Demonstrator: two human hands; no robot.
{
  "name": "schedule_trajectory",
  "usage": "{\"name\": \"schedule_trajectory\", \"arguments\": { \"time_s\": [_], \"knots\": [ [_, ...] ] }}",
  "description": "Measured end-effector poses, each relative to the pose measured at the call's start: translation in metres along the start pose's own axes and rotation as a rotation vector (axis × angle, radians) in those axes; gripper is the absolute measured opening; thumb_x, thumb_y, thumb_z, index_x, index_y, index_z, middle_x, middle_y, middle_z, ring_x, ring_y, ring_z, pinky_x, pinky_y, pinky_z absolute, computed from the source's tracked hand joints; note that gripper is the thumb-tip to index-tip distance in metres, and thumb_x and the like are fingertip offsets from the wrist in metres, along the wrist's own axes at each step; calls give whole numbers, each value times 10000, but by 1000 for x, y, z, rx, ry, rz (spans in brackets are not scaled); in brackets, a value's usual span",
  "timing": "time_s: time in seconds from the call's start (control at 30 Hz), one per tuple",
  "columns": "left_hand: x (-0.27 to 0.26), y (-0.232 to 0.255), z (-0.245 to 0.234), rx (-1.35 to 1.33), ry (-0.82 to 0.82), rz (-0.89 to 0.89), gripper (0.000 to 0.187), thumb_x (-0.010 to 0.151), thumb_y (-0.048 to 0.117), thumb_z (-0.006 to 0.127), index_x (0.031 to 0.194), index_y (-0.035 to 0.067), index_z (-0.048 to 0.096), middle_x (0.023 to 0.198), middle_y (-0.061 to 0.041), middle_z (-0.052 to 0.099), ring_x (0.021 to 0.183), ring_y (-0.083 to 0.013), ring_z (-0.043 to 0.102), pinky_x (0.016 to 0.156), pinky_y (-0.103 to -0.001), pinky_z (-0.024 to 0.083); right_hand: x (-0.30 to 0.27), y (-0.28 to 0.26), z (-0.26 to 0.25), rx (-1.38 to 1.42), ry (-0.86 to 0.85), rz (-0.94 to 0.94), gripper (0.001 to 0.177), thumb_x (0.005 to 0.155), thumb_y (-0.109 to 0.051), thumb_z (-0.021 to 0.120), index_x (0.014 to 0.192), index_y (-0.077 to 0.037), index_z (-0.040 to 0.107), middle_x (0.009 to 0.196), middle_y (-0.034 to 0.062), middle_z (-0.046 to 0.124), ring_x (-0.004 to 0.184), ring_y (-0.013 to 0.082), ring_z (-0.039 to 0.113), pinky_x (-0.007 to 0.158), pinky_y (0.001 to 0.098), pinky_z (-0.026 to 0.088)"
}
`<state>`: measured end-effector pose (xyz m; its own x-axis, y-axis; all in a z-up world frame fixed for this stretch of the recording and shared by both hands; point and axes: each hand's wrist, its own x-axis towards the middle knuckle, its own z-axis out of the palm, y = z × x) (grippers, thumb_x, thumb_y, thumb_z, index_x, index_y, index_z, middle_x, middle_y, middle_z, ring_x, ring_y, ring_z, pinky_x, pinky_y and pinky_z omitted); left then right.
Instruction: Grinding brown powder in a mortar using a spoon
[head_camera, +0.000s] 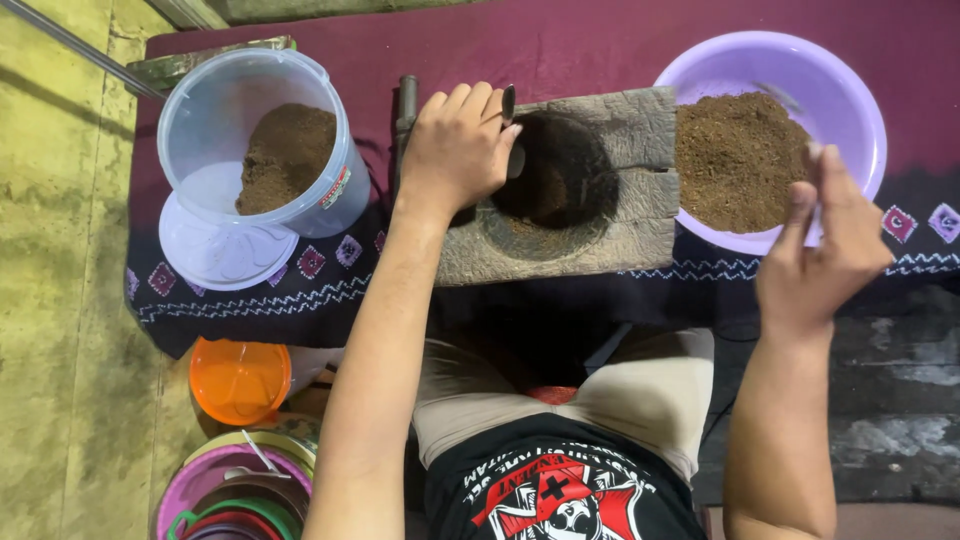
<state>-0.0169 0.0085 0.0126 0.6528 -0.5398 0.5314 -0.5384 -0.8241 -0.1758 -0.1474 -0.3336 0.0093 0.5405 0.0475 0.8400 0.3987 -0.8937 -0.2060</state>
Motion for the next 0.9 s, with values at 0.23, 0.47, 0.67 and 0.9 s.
{"name": "schedule_trajectory", "arguments": {
  "time_s": [0.23, 0.47, 0.67, 0.9],
  "knots": [
    [1, 0, -3, -7, 18, -3, 243, 961, 267, 679, 792, 96, 712, 805, -8, 565, 659, -116, 452, 602, -269, 380, 24, -101, 18, 587, -191, -30, 233, 913, 136, 697, 1137, 86, 734, 1159, 234, 750, 954, 308, 729, 846, 364, 585],
    [1, 2, -3, 3, 48, -23, 190, 934, 275, 709, 915, 87, 686, 777, -5, 587, 621, -115, 472, 576, -265, 393, 36, -117, 54, 337, -533, -197, 243, 909, -40, 757, 1150, -39, 783, 1176, 56, 787, 1150, 203, 719, 953, 333, 477],
    [3, 1, 5, -11, 25, -40, 190, 959, 277, 690, 956, 87, 678, 775, -5, 608, 612, -112, 484, 555, -247, 399, 37, -109, 60, 389, -665, -222, 294, 883, -31, 737, 1173, -40, 780, 1195, 58, 782, 1133, 178, 723, 948, 334, 487],
    [3, 3, 3, -70, 36, -59, 193, 932, 255, 712, 1005, 78, 692, 802, -10, 613, 618, -112, 487, 562, -257, 409, 42, -76, 53, 414, -874, -379, 388, 790, -23, 685, 1160, -93, 776, 1244, 5, 763, 1227, 177, 683, 1036, 370, 478]
  ]
}}
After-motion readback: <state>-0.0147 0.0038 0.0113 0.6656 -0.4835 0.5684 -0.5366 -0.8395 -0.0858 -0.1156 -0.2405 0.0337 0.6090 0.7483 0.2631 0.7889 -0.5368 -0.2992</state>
